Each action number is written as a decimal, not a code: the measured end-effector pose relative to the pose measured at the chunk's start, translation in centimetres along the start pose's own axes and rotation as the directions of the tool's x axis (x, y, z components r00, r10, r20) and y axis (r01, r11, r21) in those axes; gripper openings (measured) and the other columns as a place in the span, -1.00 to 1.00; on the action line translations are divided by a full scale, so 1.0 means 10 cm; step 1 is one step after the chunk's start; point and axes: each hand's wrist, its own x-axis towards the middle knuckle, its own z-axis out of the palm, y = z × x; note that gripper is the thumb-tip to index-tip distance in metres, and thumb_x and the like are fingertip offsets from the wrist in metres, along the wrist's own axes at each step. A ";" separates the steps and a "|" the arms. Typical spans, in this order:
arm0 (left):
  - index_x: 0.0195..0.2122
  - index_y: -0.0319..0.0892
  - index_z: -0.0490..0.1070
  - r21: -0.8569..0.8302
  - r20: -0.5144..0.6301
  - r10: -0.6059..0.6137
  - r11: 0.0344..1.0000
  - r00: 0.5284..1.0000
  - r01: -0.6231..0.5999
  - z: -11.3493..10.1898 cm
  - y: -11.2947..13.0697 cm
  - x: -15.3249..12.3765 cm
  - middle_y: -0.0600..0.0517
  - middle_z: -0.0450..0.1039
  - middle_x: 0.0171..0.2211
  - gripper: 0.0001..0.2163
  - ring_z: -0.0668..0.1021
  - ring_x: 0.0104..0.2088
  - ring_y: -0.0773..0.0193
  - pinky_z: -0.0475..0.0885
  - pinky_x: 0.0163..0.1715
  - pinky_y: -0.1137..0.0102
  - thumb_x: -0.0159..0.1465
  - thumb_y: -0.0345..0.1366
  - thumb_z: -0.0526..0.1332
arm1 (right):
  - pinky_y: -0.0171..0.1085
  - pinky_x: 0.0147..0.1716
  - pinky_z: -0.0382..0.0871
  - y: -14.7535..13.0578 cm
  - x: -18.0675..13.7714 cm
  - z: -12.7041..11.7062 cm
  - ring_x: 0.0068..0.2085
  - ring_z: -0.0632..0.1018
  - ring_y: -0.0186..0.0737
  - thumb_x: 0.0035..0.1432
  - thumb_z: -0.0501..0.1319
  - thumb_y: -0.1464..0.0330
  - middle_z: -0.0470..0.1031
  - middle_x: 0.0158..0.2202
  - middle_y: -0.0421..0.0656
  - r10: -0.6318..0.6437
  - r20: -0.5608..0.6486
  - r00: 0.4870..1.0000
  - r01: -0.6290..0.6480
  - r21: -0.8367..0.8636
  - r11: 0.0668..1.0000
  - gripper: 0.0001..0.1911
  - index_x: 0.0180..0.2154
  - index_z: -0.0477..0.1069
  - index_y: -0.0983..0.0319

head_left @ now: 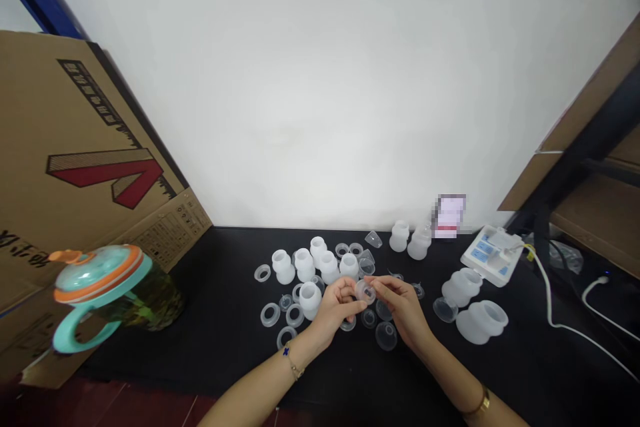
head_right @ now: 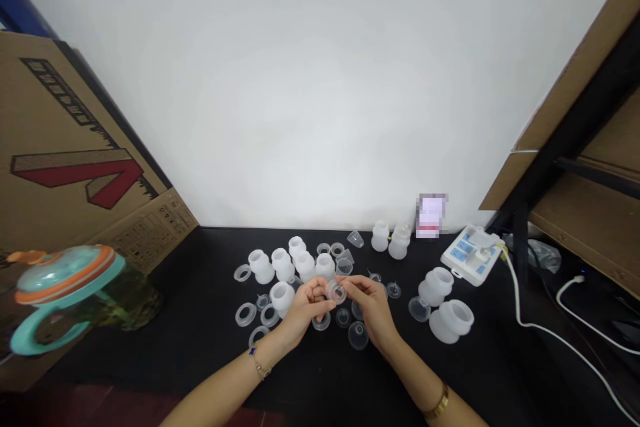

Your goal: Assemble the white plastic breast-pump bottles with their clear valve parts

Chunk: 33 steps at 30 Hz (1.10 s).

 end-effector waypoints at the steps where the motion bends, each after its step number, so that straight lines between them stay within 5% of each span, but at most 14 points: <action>1: -0.36 -0.22 0.41 0.002 0.004 0.003 1.000 1.000 -0.003 0.00 0.00 0.00 0.13 0.50 -0.52 -0.64 0.23 -0.68 0.56 0.19 -0.69 0.62 -0.01 -0.25 0.56 | -0.10 -0.13 0.49 0.00 0.00 0.00 -0.16 0.64 0.04 0.00 0.48 0.06 0.70 -0.22 -0.04 -0.007 0.003 1.000 0.007 -0.005 1.000 -0.69 -0.33 0.70 0.15; 13: -0.32 -0.20 0.39 -0.005 0.055 0.051 0.999 0.997 -0.051 0.03 0.03 -0.03 0.14 0.50 -0.48 -0.69 0.35 -0.70 0.54 0.20 -0.66 0.59 0.09 -0.23 0.51 | -0.06 -0.02 0.54 -0.07 -0.06 0.02 -0.07 0.66 0.07 0.05 0.46 0.13 0.70 -0.11 -0.07 -0.185 0.083 0.979 0.193 -0.098 0.976 -0.78 -0.28 0.68 0.09; 33: -0.36 -0.21 0.38 -0.001 0.002 0.011 1.000 1.000 -0.011 0.03 0.04 -0.02 0.13 0.50 -0.51 -0.63 0.31 -0.69 0.53 0.16 -0.69 0.59 0.01 -0.21 0.56 | -0.06 -0.04 0.51 -0.05 -0.03 0.02 -0.09 0.66 0.07 -0.03 0.51 0.12 0.70 -0.16 -0.06 -0.089 0.058 0.994 0.093 -0.072 0.993 -0.74 -0.43 0.60 0.14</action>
